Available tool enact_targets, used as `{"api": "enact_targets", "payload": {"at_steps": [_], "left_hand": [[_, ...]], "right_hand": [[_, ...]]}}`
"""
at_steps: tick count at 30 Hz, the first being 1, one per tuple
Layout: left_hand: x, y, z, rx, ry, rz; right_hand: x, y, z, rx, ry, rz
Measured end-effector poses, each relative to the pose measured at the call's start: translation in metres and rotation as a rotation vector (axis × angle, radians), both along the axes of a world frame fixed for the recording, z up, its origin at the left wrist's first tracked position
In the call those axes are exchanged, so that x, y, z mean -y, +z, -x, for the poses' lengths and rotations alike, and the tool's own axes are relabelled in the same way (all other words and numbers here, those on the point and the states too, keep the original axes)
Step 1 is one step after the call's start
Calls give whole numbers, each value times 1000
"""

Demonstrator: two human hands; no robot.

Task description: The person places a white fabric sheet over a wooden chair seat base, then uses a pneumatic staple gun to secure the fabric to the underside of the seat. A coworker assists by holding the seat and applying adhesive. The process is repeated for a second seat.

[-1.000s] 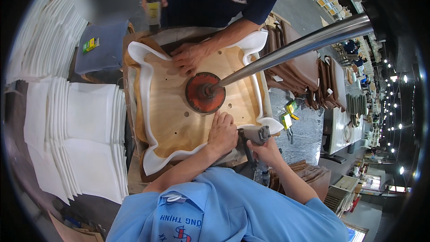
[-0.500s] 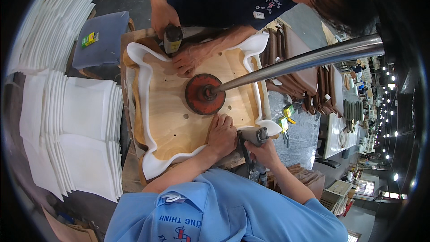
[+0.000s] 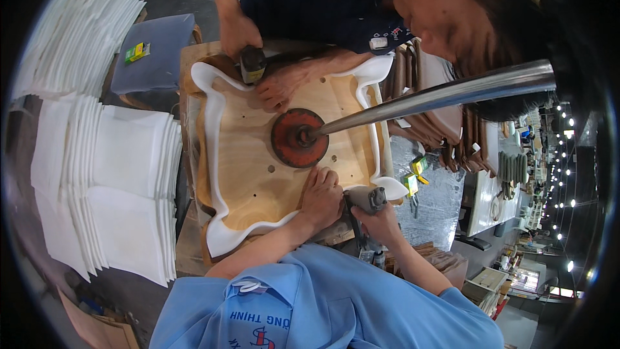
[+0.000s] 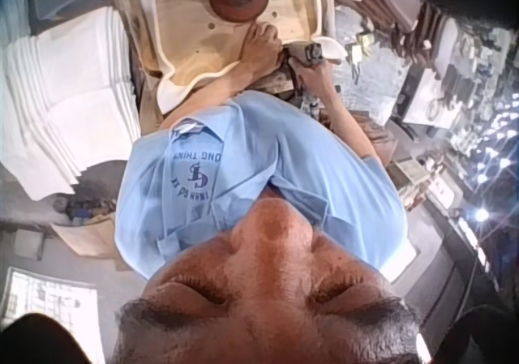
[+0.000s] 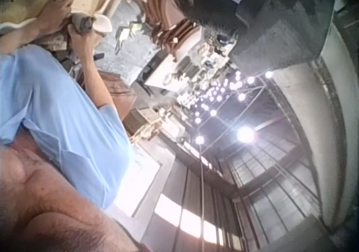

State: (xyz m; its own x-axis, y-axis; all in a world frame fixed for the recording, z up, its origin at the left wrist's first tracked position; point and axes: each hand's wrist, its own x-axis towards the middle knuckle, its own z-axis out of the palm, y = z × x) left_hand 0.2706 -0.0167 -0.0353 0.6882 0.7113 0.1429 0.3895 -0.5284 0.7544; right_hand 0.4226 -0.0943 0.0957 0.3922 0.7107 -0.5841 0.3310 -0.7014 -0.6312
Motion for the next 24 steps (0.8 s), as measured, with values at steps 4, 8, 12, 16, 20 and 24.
{"api": "enact_targets", "payload": {"at_steps": [4,8,12,16,20,24], "left_hand": [[-9,5,-7,-30,18,12],[-53,54,17,85,13,202],[-47,117,109,101,40,760],[10,121,142,-141,-291,378],[21,73,136,-437,-276,-126],[13,44,131,-293,-381,-222]], "right_hand": [[9,2,-4,-40,-4,16],[39,6,8,-62,-112,81],[58,-4,30,-59,-145,-27],[59,-17,37,17,-189,-164],[58,-18,36,101,-156,-148],[59,-14,37,173,-132,-146]]}}
